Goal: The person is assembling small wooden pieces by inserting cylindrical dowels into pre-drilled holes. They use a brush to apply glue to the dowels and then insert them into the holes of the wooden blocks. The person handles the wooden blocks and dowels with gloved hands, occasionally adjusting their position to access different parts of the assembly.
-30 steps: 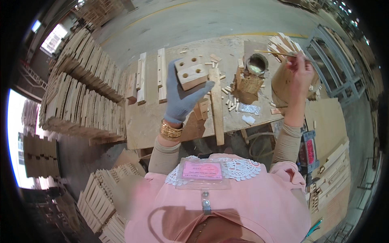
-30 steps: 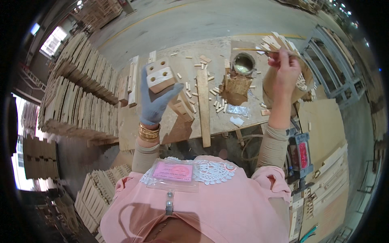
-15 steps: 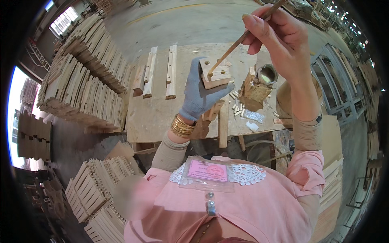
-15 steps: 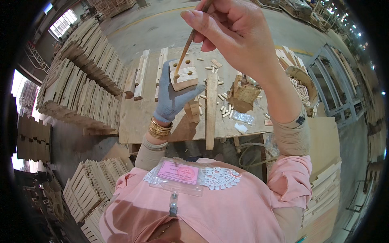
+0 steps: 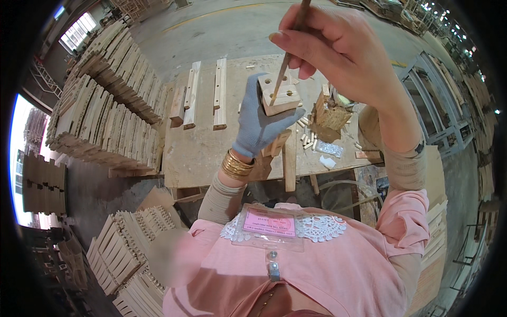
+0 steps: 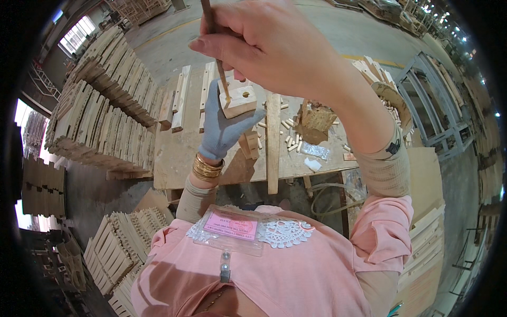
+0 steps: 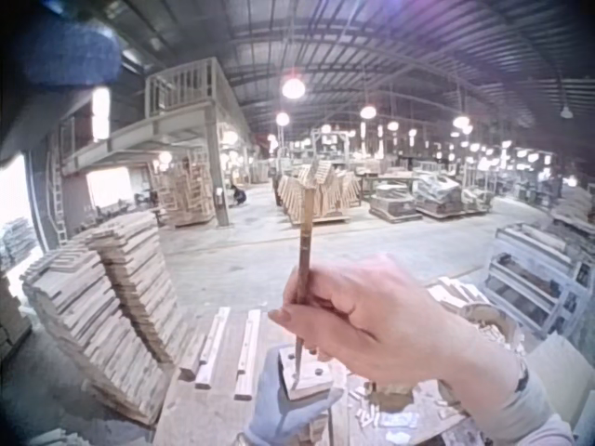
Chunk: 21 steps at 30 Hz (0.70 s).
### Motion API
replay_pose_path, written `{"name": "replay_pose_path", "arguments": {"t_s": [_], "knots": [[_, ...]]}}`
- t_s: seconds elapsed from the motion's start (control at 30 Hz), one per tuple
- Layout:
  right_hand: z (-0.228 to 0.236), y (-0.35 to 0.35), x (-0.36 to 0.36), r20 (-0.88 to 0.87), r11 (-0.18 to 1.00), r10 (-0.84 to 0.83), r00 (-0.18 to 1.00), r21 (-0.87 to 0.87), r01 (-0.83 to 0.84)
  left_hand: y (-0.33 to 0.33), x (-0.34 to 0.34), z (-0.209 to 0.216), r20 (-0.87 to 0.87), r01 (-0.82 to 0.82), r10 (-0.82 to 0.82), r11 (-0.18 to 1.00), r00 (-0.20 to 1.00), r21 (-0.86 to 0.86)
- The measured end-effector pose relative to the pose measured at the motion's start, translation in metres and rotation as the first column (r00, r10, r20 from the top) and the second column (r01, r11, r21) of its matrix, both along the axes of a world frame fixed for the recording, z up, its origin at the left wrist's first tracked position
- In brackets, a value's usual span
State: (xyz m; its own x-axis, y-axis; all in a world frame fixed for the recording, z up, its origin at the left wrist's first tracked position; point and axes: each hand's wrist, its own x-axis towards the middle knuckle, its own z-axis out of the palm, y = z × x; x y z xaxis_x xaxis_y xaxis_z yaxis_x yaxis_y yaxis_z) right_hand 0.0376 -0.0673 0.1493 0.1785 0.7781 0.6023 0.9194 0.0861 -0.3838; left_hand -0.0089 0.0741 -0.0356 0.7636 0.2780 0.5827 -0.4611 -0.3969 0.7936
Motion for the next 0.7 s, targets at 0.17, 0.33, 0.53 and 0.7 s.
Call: {"name": "replay_pose_path", "arguments": {"t_s": [0.17,0.33,0.53,0.7], "knots": [[0.008,0.001,0.005,-0.244,0.993,-0.006,0.97,-0.118,-0.023,-0.004,-0.004,0.005,0.001,0.04,-0.041,0.997,0.999,-0.072],[0.031,-0.014,0.002,-0.129,0.958,0.048,0.99,-0.276,-0.082,-0.005,-0.001,0.006,0.036,0.037,-0.037,0.999,0.999,-0.008],[0.025,-0.016,0.034,-0.368,0.903,0.294,0.882,-0.195,-0.382,-0.002,-0.003,0.007,0.028,-0.002,0.0,0.997,1.0,0.075],[0.024,-0.022,0.054,-0.306,0.801,0.559,0.771,-0.04,-0.597,-0.002,-0.005,0.007,0.02,0.073,-0.072,0.997,0.997,-0.03]]}}
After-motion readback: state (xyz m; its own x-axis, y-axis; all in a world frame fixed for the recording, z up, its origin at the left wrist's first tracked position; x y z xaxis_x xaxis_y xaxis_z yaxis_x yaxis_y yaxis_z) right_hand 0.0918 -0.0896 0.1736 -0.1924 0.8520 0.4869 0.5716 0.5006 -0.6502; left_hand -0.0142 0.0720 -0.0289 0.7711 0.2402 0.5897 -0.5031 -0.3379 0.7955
